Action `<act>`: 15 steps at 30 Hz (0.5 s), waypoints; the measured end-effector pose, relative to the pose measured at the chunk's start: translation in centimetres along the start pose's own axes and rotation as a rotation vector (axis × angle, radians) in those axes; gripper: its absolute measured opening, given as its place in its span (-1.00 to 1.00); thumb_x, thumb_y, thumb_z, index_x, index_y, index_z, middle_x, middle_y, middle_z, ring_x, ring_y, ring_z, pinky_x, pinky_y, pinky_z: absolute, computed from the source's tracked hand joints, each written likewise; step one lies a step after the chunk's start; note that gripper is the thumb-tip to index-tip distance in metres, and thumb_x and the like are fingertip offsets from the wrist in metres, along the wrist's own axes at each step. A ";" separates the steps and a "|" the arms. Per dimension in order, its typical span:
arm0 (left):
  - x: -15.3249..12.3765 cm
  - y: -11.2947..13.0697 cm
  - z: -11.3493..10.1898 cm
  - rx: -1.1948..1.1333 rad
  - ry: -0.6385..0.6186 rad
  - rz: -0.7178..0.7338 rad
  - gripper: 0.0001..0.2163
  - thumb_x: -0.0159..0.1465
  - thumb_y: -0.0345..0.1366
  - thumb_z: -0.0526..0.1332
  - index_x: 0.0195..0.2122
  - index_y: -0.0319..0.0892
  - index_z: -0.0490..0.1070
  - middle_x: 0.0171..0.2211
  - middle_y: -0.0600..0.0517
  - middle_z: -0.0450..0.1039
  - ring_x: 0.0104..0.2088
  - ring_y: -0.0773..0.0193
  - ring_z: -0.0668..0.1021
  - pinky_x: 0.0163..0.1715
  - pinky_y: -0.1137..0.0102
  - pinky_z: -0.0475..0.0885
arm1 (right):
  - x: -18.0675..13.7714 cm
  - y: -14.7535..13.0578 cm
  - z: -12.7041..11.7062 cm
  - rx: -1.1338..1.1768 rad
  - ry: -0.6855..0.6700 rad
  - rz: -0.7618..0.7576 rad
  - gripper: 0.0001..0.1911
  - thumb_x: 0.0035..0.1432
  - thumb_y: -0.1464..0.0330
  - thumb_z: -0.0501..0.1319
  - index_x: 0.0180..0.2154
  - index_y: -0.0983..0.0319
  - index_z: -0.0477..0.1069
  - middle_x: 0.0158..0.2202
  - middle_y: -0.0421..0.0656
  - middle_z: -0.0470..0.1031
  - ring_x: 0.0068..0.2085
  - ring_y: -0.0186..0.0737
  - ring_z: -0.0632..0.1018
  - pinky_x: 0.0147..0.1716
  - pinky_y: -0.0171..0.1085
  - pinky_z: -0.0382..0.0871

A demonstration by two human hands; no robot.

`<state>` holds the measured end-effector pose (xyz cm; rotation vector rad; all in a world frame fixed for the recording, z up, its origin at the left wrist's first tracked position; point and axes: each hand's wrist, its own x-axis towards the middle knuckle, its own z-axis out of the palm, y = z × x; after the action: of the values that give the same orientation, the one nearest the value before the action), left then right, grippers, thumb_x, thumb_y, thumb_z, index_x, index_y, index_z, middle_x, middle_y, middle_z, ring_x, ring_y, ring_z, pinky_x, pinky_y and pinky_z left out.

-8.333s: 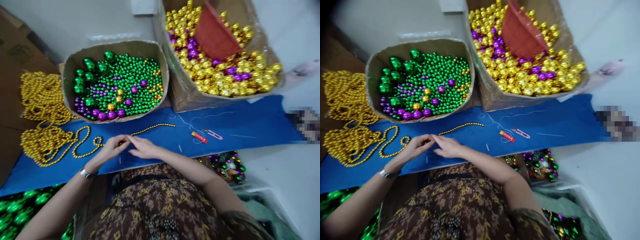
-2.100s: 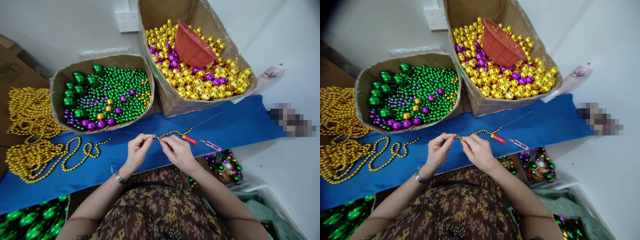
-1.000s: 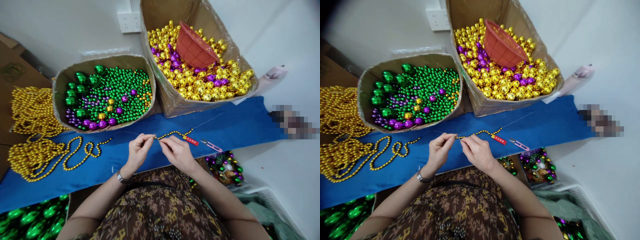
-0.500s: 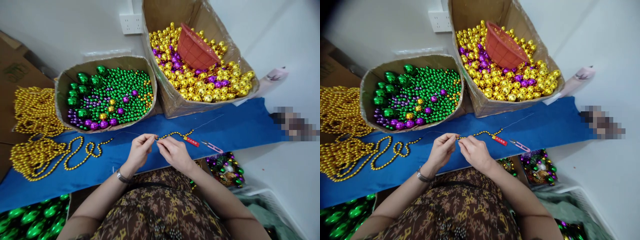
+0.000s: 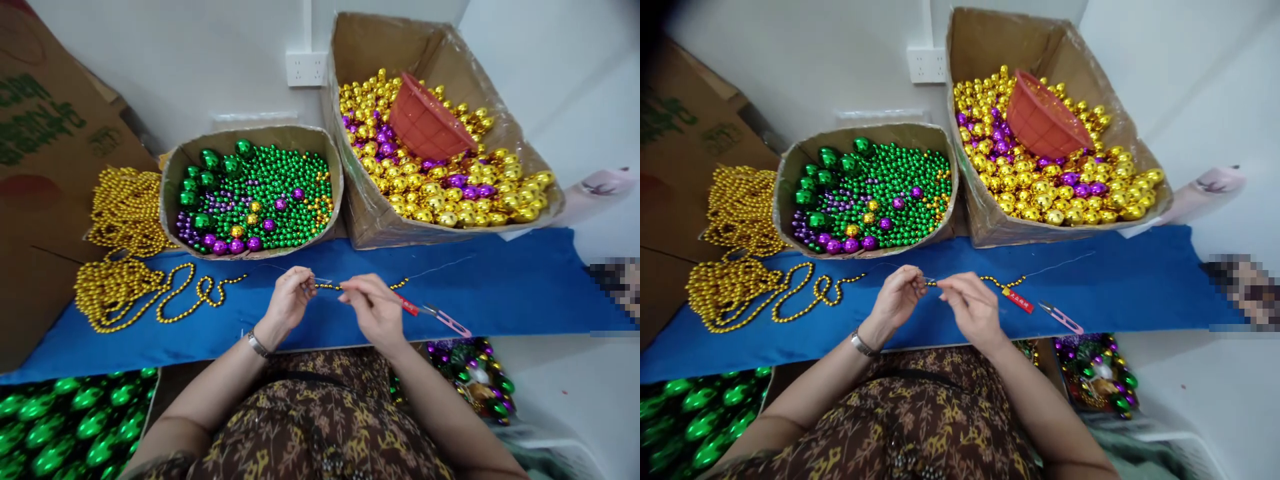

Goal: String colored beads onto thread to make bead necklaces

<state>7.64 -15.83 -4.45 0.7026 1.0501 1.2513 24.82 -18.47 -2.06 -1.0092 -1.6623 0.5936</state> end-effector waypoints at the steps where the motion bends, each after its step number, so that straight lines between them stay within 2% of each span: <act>1: 0.3 -0.2 -1.2 0.160 0.047 0.117 -0.82 0.09 -0.20 0.27 -0.46 -0.19 0.34 -0.53 0.10 0.29 -0.49 0.37 0.36 -0.46 0.44 0.31 | 0.6 0.2 -0.8 0.006 0.044 0.034 -0.85 0.31 0.35 0.11 -0.25 0.16 0.45 -0.27 -0.14 0.56 -0.35 -0.29 0.59 -0.34 -0.26 0.54; 4: 1.2 -0.8 -5.5 0.815 0.120 0.459 -0.84 0.20 -0.23 0.18 -0.48 -0.18 0.35 -0.50 0.06 0.33 -0.43 0.31 0.36 -0.36 0.39 0.29 | 3.2 1.1 -3.3 0.089 0.177 0.161 -0.83 0.35 0.23 0.05 -0.22 0.18 0.31 -0.18 -0.13 0.56 -0.50 -0.41 0.55 -0.49 -0.35 0.49; 6: 1.5 -1.0 -7.9 1.174 0.111 0.547 -0.86 0.23 -0.31 0.13 -0.47 -0.17 0.36 -0.45 0.01 0.37 -0.36 0.25 0.40 -0.28 0.36 0.29 | 4.7 1.8 -4.6 0.168 0.234 0.214 -0.78 0.36 0.16 0.02 -0.20 0.17 0.22 -0.27 -0.17 0.58 -0.57 -0.44 0.53 -0.57 -0.42 0.43; 8: 1.6 -0.9 -9.3 1.409 0.089 0.545 -0.87 0.24 -0.36 0.10 -0.43 -0.17 0.38 -0.42 -0.03 0.40 -0.32 0.22 0.43 -0.27 0.35 0.29 | 5.7 2.1 -4.9 0.219 0.253 0.234 -0.74 0.35 0.11 0.01 -0.20 0.17 0.19 -0.37 -0.22 0.56 -0.60 -0.43 0.52 -0.62 -0.44 0.39; 11: 1.5 -0.3 -9.4 1.587 -0.010 0.480 -0.85 0.28 -0.35 0.08 -0.38 -0.17 0.43 -0.39 -0.03 0.43 -0.36 0.22 0.46 -0.37 0.38 0.26 | 5.8 1.7 -3.9 0.182 0.182 0.242 -0.73 0.34 0.10 0.02 -0.19 0.17 0.22 -0.48 -0.30 0.47 -0.62 -0.43 0.50 -0.62 -0.44 0.38; 15: 1.6 1.3 -7.9 1.589 -0.149 0.493 -0.82 0.32 -0.29 0.08 -0.35 -0.15 0.45 -0.39 -0.02 0.45 -0.39 0.24 0.48 -0.43 0.40 0.24 | 5.3 0.3 -2.7 0.007 0.039 0.187 -0.75 0.36 0.17 0.03 -0.19 0.19 0.35 -0.55 -0.33 0.35 -0.61 -0.47 0.42 -0.61 -0.46 0.33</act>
<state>-0.15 -14.93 -6.83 2.3029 1.7094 0.4708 27.00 -14.16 1.36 -1.1719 -1.5407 0.6978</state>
